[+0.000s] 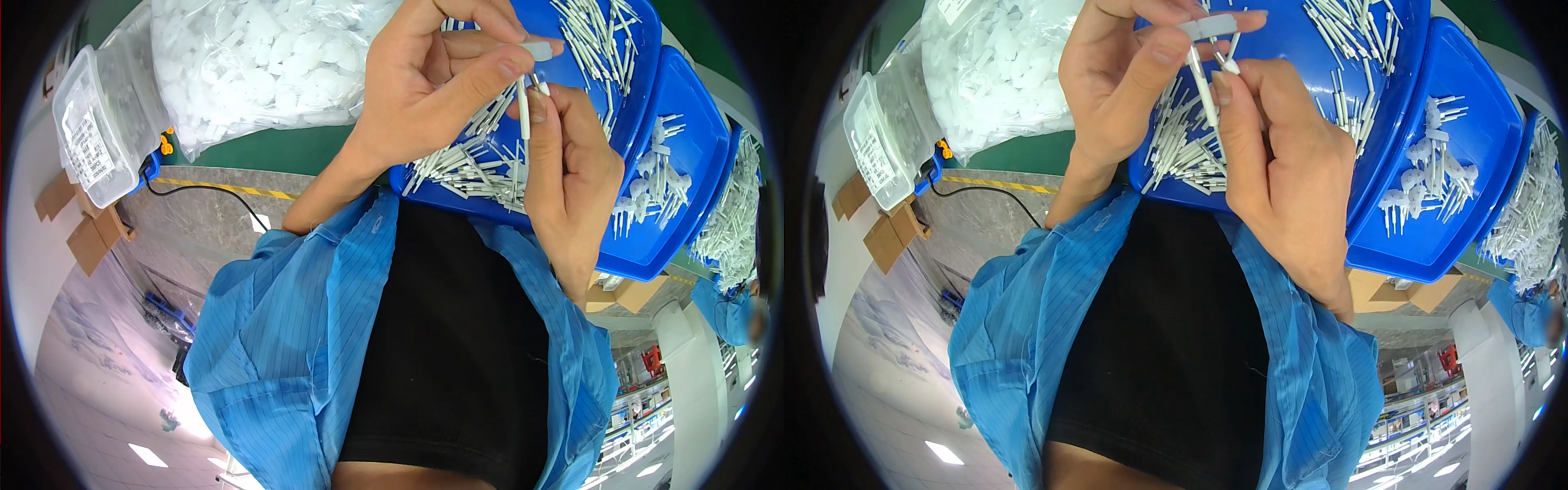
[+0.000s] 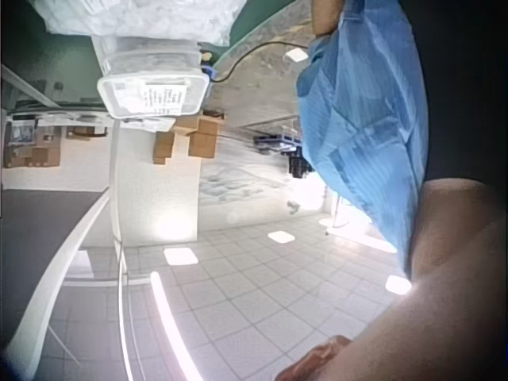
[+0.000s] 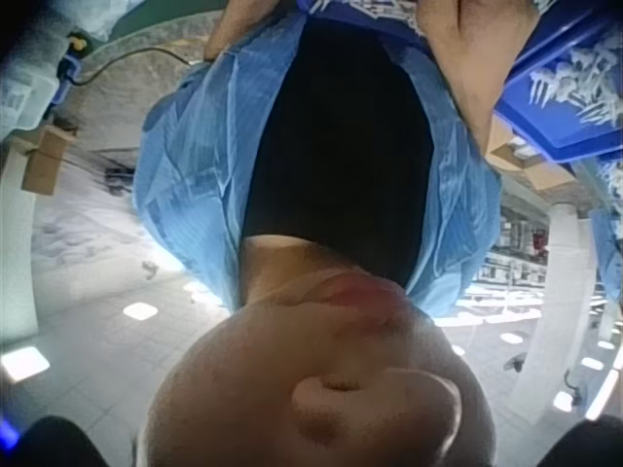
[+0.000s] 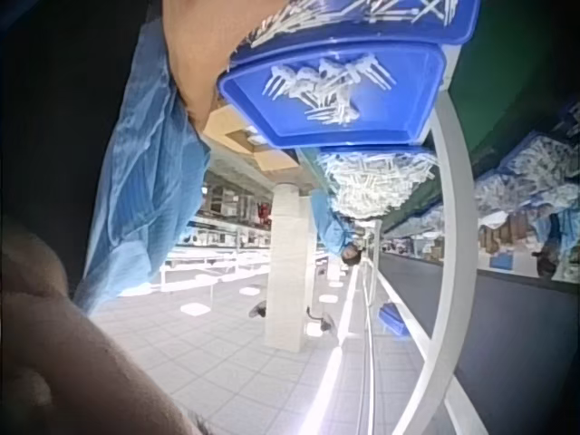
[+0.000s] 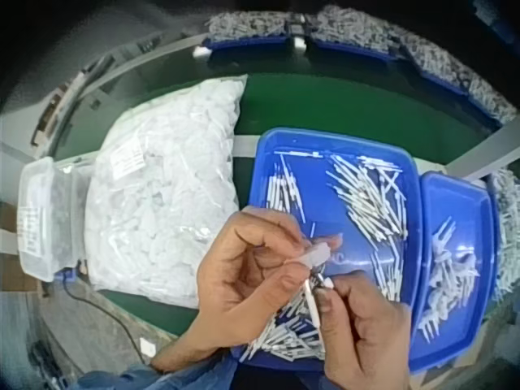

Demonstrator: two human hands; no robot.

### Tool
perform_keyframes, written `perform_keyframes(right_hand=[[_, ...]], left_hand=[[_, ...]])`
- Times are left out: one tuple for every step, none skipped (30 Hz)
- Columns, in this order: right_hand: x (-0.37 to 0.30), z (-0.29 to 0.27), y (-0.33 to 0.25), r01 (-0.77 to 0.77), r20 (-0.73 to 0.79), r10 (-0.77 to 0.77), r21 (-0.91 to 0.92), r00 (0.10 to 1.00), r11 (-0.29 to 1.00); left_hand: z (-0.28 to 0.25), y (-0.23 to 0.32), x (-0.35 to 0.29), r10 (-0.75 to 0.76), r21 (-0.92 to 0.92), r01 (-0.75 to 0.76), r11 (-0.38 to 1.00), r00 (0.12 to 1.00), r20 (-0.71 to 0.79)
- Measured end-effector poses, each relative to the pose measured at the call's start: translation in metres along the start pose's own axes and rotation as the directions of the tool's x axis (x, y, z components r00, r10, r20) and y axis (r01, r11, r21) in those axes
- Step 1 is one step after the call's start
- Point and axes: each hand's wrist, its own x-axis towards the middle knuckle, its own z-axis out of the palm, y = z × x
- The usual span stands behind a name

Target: Assembling small white plastic components into a larger base part by hand.

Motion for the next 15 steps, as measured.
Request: perform_keyframes(right_hand=[[0.0, 0.0, -0.001, -0.001, -0.002, 0.001, 0.0, 1.0, 1.0], [0.0, 0.0, -0.003, -0.012, 0.008, 0.012, -0.005, 1.0, 1.0], [0.0, 0.0, -0.004, -0.022, 0.02, 0.022, -0.01, 1.0, 1.0], [0.0, -0.001, -0.004, -0.022, 0.019, 0.022, -0.01, 1.0, 1.0], [0.0, -0.001, -0.003, -0.024, 0.012, 0.024, 0.001, 1.0, 1.0], [-0.001, -0.001, -0.003, -0.027, 0.004, 0.027, 0.013, 1.0, 1.0], [-0.002, 0.001, -0.002, -0.026, 0.005, 0.026, 0.013, 1.0, 1.0], [-0.002, 0.003, 0.0, 0.018, -0.033, -0.018, 0.013, 0.999, 1.0], [-0.002, 0.004, 0.001, 0.062, -0.071, -0.061, 0.011, 0.996, 0.998], [-0.002, 0.004, 0.001, 0.062, -0.069, -0.061, 0.012, 0.996, 0.998], [-0.001, 0.003, 0.0, 0.052, -0.049, -0.052, 0.01, 0.997, 0.999], [0.0, 0.003, 0.0, 0.042, -0.028, -0.042, 0.008, 0.999, 0.999], [0.001, 0.005, 0.003, 0.04, -0.032, -0.04, 0.007, 0.999, 0.999], [0.002, 0.008, 0.009, 0.096, -0.087, -0.092, 0.033, 0.992, 0.995], [0.003, 0.009, 0.012, 0.152, -0.144, -0.143, 0.056, 0.979, 0.987]], left_hand=[[0.003, 0.002, 0.002, 0.031, 0.014, -0.031, 0.999, 1.0, 0.005], [0.004, 0.003, 0.002, 0.062, 0.028, -0.062, 0.998, 0.998, 0.009], [0.001, 0.002, 0.002, 0.061, 0.027, -0.062, 0.998, 0.998, 0.01], [-0.005, 0.003, 0.001, 0.049, 0.024, -0.05, 0.998, 0.998, 0.027], [-0.009, 0.003, 0.001, 0.038, 0.021, -0.038, 0.999, 0.998, 0.044], [-0.007, 0.004, 0.0, 0.038, 0.021, -0.039, 0.999, 0.998, 0.044], [-0.004, 0.006, -0.001, 0.012, 0.004, -0.012, 1.0, 1.0, 0.024], [-0.002, 0.007, -0.001, -0.014, -0.014, 0.014, 1.0, 1.0, 0.005], [-0.003, 0.006, -0.001, -0.014, -0.014, 0.014, 1.0, 1.0, 0.004], [-0.004, 0.005, -0.001, 0.016, 0.016, -0.017, 1.0, 0.999, 0.032], [-0.005, 0.004, -0.001, 0.045, 0.045, -0.048, 0.998, 0.997, 0.06], [-0.006, 0.005, -0.002, 0.044, 0.047, -0.047, 0.998, 0.997, 0.059], [-0.007, 0.007, -0.003, 0.002, 0.04, -0.005, 0.999, 0.997, 0.072], [-0.007, 0.009, -0.003, -0.04, 0.033, 0.037, 0.999, 0.995, 0.086], [-0.004, 0.012, -0.002, -0.042, 0.031, 0.04, 0.999, 0.995, 0.091]])
